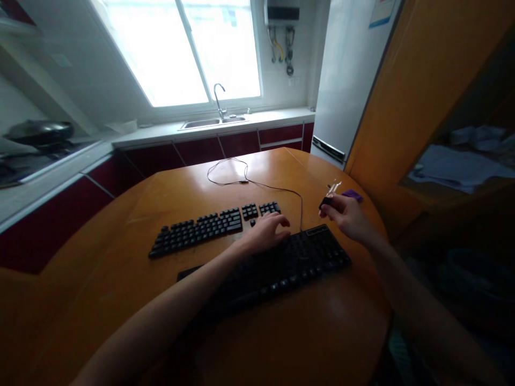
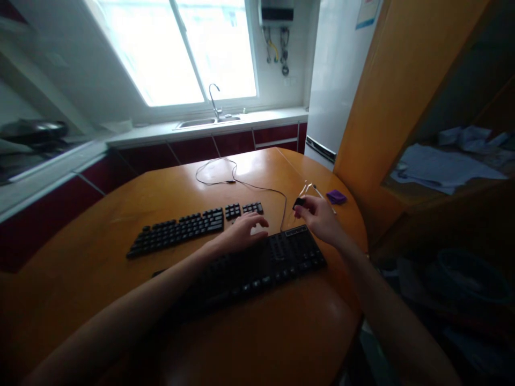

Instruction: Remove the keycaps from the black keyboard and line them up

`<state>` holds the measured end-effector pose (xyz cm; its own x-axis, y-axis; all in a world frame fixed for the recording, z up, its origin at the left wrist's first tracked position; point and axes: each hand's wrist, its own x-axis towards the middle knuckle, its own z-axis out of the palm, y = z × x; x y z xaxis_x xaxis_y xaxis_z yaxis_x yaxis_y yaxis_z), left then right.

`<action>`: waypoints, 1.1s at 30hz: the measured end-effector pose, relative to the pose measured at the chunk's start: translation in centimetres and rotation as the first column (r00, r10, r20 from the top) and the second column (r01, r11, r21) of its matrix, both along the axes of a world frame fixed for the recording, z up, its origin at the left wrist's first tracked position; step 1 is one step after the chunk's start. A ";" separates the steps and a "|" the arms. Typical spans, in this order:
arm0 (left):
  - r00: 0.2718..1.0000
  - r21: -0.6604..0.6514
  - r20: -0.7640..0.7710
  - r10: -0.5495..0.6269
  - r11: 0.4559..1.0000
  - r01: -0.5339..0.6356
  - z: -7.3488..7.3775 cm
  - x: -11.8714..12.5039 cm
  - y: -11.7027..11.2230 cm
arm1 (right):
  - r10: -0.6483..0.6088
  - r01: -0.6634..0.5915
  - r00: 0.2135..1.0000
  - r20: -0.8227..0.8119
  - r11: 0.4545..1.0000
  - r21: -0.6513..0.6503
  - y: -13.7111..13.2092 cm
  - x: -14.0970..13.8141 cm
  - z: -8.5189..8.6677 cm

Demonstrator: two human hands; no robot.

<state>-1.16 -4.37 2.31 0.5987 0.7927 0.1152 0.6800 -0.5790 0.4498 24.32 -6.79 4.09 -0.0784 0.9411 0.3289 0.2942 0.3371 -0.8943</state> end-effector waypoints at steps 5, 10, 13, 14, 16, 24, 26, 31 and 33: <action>0.970 -0.135 0.063 -0.237 0.961 0.243 0.8 2.4 -2.3 | 0.093 -0.083 0.989 0.116 0.993 -0.088 -3.1 2.1 -3.0; 0.942 -0.117 0.066 -0.330 0.935 0.335 -0.4 5.1 -3.0 | 0.150 -0.128 0.975 0.163 0.982 -0.142 -4.2 3.3 -4.5; 0.936 -0.081 0.060 -0.347 0.933 0.351 -1.0 6.4 -2.9 | 0.221 -0.196 0.956 0.193 0.970 -0.144 -4.4 3.3 -4.3; 0.935 -0.074 0.062 -0.348 0.933 0.352 -1.1 6.8 -3.0 | 0.248 -0.223 0.947 0.205 0.965 -0.136 -4.5 3.2 -4.1; 0.940 -0.066 0.070 -0.335 0.938 0.340 -1.3 7.3 -3.1 | 0.294 -0.274 0.927 0.231 0.955 -0.117 -4.7 3.2 -3.8; 0.978 0.008 0.130 -0.166 0.986 0.167 -3.4 7.8 -4.6 | 0.203 -0.217 0.898 0.390 0.976 -0.008 -5.9 3.2 -4.7; 0.981 0.019 0.130 -0.143 0.990 0.142 -3.8 7.9 -4.8 | 0.120 -0.121 0.926 0.357 0.992 -0.022 -5.9 2.7 -5.2; 0.983 0.025 0.129 -0.129 0.992 0.127 -3.8 8.2 -4.8 | 0.039 -0.019 0.951 0.308 0.998 -0.066 -5.5 1.7 -5.8; 0.984 0.030 0.134 -0.119 0.993 0.116 -3.8 8.2 -4.8 | 0.004 0.021 0.957 0.291 0.997 -0.081 -5.3 1.6 -6.0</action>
